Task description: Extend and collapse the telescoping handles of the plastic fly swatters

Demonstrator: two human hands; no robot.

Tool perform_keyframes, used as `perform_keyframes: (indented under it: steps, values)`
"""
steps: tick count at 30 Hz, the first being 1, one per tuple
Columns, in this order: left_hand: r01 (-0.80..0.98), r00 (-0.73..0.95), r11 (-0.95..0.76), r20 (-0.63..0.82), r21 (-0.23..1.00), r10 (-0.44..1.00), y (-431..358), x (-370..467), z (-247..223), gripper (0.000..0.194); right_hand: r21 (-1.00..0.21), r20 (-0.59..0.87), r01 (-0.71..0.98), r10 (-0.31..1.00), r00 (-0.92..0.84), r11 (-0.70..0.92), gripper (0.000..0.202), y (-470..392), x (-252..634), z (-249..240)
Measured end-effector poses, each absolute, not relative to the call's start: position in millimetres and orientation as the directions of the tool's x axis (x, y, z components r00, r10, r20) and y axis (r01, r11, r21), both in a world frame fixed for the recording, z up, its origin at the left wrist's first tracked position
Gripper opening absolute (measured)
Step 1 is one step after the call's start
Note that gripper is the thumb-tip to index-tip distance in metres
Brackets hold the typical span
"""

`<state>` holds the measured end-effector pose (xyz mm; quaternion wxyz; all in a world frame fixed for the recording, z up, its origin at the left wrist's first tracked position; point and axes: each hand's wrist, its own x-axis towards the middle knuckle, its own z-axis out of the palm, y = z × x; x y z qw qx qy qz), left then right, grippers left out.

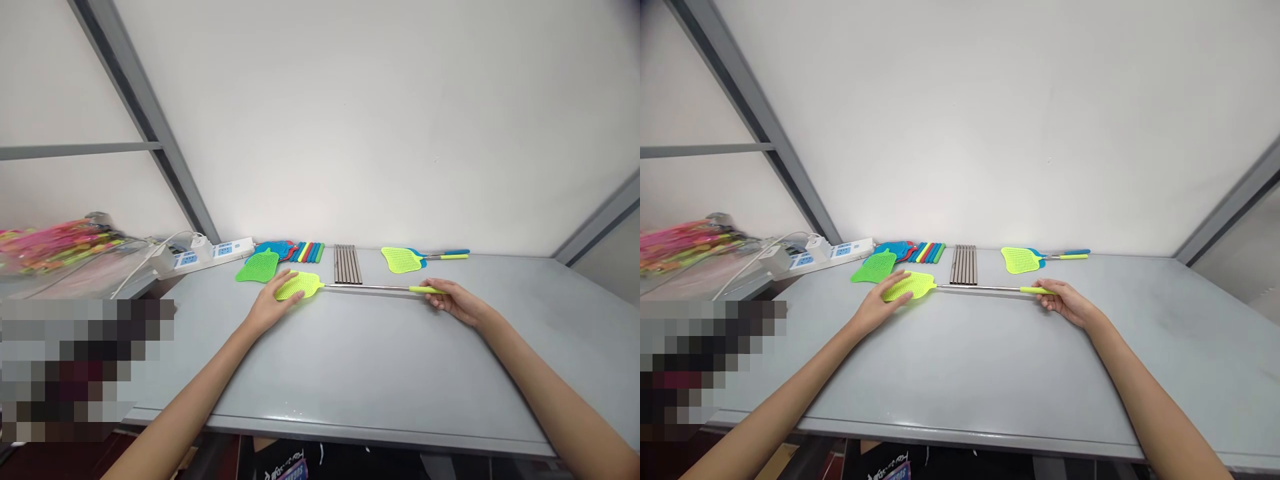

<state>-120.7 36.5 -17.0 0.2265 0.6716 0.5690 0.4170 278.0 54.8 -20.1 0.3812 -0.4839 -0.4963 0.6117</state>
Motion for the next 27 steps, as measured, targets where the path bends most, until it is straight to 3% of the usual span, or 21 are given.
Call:
perform_keyframes:
  steps: [3,8,14,19,21,27]
  values:
    - [0.303,-0.282,-0.154,0.243,0.94,0.928,40,-122,-19,0.043,-0.972,-0.236,0.089,0.915,-0.327,-0.219,0.028,52,276,-17]
    - [0.043,-0.488,-0.099,0.108,0.994,0.866,50,-132,-27,0.039,-0.949,-0.273,0.261,0.872,-0.405,-0.176,0.035,52,270,-15]
    - [-0.237,-0.417,-0.129,0.019,0.963,0.909,47,-125,-17,0.012,-0.938,-0.256,0.325,0.875,-0.411,-0.121,0.039,49,263,-11]
    - [-0.468,-0.248,-0.161,0.045,0.869,0.968,35,-98,-10,0.022,-0.94,-0.218,0.339,0.85,-0.479,-0.05,0.035,44,257,-4]
    - [-0.533,-0.134,-0.073,0.002,0.843,0.991,32,-85,-12,0.021,-0.939,-0.212,0.342,0.839,-0.501,-0.033,0.033,43,254,-3]
    - [-0.574,-0.207,-0.074,-0.057,0.815,0.977,37,-45,-28,0.027,-0.935,-0.249,0.352,0.797,-0.551,-0.049,0.035,43,243,-11]
